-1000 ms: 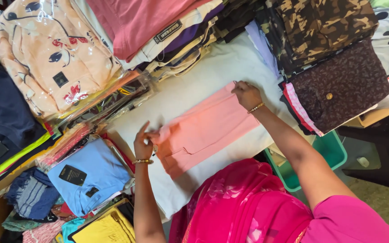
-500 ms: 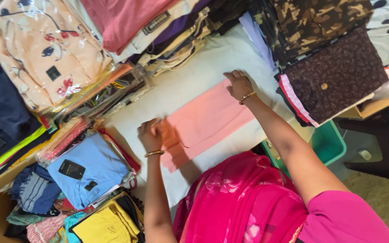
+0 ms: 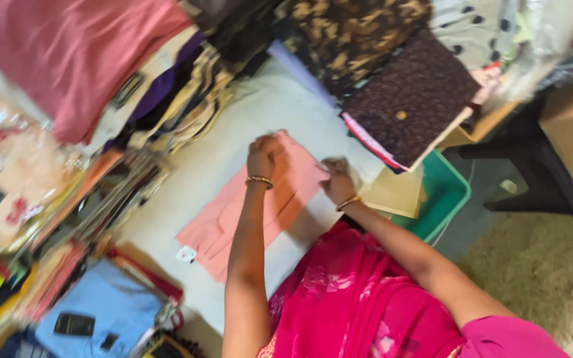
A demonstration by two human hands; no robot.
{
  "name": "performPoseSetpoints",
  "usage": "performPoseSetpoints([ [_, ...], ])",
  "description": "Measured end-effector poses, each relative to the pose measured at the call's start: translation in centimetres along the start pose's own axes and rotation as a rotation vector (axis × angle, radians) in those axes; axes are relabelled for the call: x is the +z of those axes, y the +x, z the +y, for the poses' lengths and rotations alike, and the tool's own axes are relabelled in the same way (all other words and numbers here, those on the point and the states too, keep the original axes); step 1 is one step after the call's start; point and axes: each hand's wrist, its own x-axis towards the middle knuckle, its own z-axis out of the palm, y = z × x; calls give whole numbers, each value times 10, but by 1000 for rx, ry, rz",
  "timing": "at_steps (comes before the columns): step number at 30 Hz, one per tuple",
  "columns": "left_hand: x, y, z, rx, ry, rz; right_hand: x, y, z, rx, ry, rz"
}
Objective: The person folds a pink and white striped top, a yellow garment, a blue garment, and a peach-colored top on a white surface. After folding each item, the person places it into a cardboard box filled with other clothes.
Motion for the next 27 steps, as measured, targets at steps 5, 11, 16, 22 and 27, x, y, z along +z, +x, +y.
performPoseSetpoints([
  [5, 15, 50, 8, -359, 42, -87, 22, -3, 6, 377, 278, -105],
  [11, -45, 18, 12, -140, 362, -180, -17, -12, -42, 209, 437, -118],
  [16, -138, -69, 20, -263, 108, 51, -28, -40, -125, -26, 602, -413],
  [22, -170, -174, -61, -453, -78, 136, 47, -74, -186, -247, 522, -667],
  [27, -174, -219, -112, -469, -210, 182, 86, -98, -222, -263, 427, -757],
])
